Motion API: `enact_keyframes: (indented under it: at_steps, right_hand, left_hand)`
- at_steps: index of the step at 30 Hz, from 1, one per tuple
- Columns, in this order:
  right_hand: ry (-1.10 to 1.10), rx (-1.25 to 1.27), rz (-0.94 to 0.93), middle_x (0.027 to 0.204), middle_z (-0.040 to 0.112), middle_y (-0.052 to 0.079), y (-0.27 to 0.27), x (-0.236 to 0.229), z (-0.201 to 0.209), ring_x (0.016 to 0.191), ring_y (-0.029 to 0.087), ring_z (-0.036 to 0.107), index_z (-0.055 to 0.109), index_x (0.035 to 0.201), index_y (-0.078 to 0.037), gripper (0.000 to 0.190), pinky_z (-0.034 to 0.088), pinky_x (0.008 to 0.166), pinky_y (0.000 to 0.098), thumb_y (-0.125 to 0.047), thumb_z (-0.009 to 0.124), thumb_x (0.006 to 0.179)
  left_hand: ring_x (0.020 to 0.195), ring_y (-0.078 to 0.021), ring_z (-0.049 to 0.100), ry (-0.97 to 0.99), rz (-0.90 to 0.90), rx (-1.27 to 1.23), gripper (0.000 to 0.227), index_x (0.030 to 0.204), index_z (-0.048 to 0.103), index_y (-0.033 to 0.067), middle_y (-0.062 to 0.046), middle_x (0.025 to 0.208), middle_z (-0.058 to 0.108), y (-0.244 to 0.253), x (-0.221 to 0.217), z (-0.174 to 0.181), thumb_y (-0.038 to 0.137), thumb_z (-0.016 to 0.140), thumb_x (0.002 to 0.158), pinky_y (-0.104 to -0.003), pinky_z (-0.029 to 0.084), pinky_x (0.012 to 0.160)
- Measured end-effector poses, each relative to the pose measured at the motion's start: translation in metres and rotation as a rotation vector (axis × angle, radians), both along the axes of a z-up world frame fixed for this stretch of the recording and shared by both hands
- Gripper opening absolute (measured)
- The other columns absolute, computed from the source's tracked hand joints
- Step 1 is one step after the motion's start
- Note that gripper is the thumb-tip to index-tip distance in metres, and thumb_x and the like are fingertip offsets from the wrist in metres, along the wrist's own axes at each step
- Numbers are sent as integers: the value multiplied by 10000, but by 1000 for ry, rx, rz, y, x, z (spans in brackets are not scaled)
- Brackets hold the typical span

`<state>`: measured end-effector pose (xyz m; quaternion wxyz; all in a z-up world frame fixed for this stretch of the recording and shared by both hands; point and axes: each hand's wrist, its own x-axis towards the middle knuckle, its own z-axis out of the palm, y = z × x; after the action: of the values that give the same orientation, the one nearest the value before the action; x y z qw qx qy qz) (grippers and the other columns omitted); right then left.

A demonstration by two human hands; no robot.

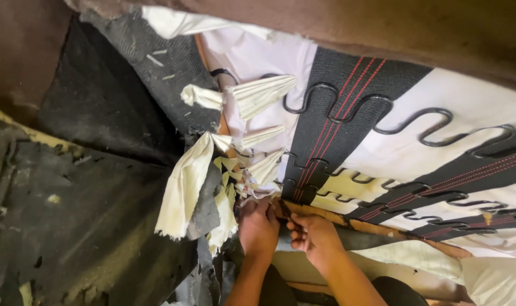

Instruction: Removing old fabric, padding, and staples from a sofa frame as part of a reupholstery task.

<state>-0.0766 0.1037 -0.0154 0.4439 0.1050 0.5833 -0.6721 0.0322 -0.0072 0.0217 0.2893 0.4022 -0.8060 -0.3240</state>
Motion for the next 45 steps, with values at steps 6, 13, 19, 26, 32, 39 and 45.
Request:
enact_keyframes:
  at_steps: [6,13,19,26,32,39,45]
  right_hand:
    - [-48,-50,-33,745,652,57,-9,-3,-14,586,180,531,696,904,-44,120,482,554,374,-163,691,920]
    - [-27,-80,-140,705,619,64,-10,1,-17,531,179,507,698,902,-29,99,458,478,366,-128,699,899]
    - [4,-42,-155,703,629,70,-4,4,2,528,181,517,683,906,-18,120,474,482,378,-136,704,896]
    - [114,-26,-186,696,639,92,15,28,26,517,188,530,707,981,-7,148,482,465,375,-118,670,889]
    - [176,-37,-213,712,640,98,50,56,32,518,176,534,694,989,50,220,489,454,381,-157,670,917]
    - [175,55,-195,709,650,129,101,71,2,499,196,549,708,1033,47,254,485,436,374,-162,711,889]
    - [222,47,-222,662,664,179,103,64,-43,444,242,562,720,1024,59,270,481,415,396,-168,744,879]
  left_hand:
    - [918,-391,711,-91,-14,137,260,1089,775,227,-162,1006,744,-17,-15,4,225,675,849,-465,561,839]
    - [888,-412,704,-49,16,191,206,998,794,182,-173,949,759,-18,-18,7,294,672,876,-475,565,812]
    - [952,-375,694,-8,-27,-540,244,893,734,90,-134,963,715,-2,-21,4,185,738,669,-535,534,823]
    - [1008,-362,656,-49,-240,-312,203,967,699,43,-160,1050,646,-22,-25,-19,109,739,779,-476,558,865]
    - [764,-429,685,-132,-300,-274,184,1026,645,27,-208,1069,650,-23,-1,-11,187,638,936,-560,519,736]
    - [807,-347,736,56,-70,80,194,1051,700,123,-148,899,727,-38,9,-45,247,618,926,-460,587,722]
    - [931,-471,683,85,-156,-553,373,1120,681,16,-230,1174,614,1,4,32,167,728,782,-495,556,770]
